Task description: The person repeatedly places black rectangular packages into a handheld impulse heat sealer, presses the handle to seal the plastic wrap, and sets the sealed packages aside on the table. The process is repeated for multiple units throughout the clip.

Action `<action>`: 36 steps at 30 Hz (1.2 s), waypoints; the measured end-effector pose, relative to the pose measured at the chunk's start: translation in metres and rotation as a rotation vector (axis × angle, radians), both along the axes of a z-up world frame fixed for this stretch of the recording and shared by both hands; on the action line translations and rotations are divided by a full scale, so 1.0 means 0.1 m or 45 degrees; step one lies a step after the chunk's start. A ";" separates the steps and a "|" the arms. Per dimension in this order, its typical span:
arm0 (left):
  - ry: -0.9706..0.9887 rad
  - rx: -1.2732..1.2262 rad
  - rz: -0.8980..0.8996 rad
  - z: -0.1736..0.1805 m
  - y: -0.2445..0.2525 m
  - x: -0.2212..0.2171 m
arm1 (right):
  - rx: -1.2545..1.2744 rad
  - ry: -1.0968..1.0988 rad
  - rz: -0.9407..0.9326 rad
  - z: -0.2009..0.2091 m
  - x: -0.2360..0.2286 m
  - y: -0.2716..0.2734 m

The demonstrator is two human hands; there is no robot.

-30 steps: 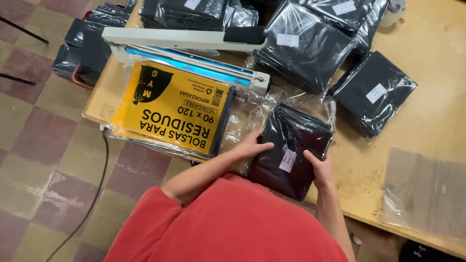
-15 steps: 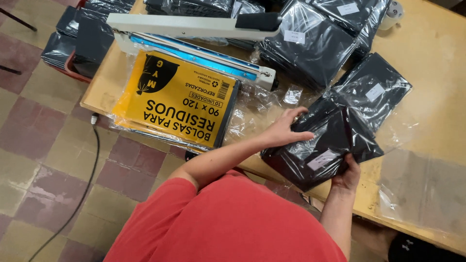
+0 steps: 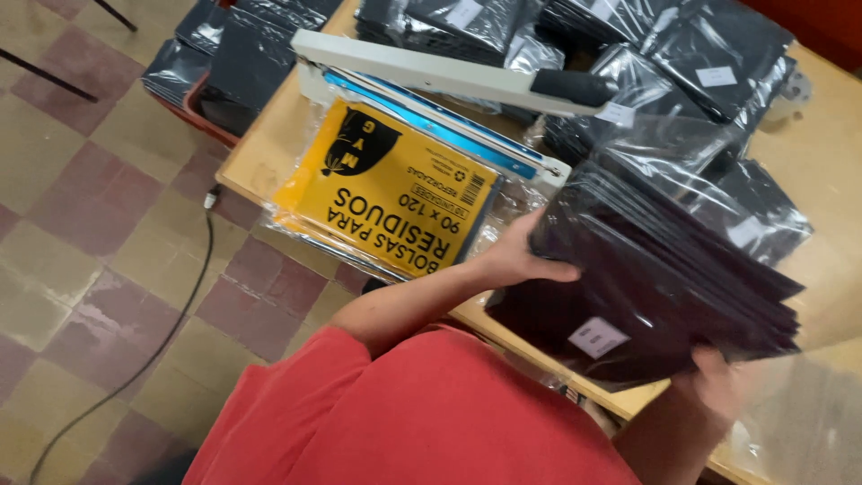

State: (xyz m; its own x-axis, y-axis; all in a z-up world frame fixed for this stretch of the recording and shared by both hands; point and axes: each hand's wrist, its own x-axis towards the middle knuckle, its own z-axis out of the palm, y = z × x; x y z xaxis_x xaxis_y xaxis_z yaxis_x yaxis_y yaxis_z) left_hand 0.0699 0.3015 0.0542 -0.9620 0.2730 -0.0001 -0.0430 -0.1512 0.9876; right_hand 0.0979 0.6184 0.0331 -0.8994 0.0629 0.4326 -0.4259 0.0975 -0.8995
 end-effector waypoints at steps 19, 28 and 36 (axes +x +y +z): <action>-0.417 0.999 0.464 -1.58 -3.41 0.77 | -0.020 -0.605 0.038 -0.73 -1.43 -3.71; -0.476 0.959 0.512 -1.81 -3.86 0.44 | -0.028 -0.427 0.161 -0.71 -0.53 -2.98; -0.419 0.969 0.718 -1.90 -3.68 0.39 | 0.131 -0.922 -0.592 -0.64 -0.45 -1.19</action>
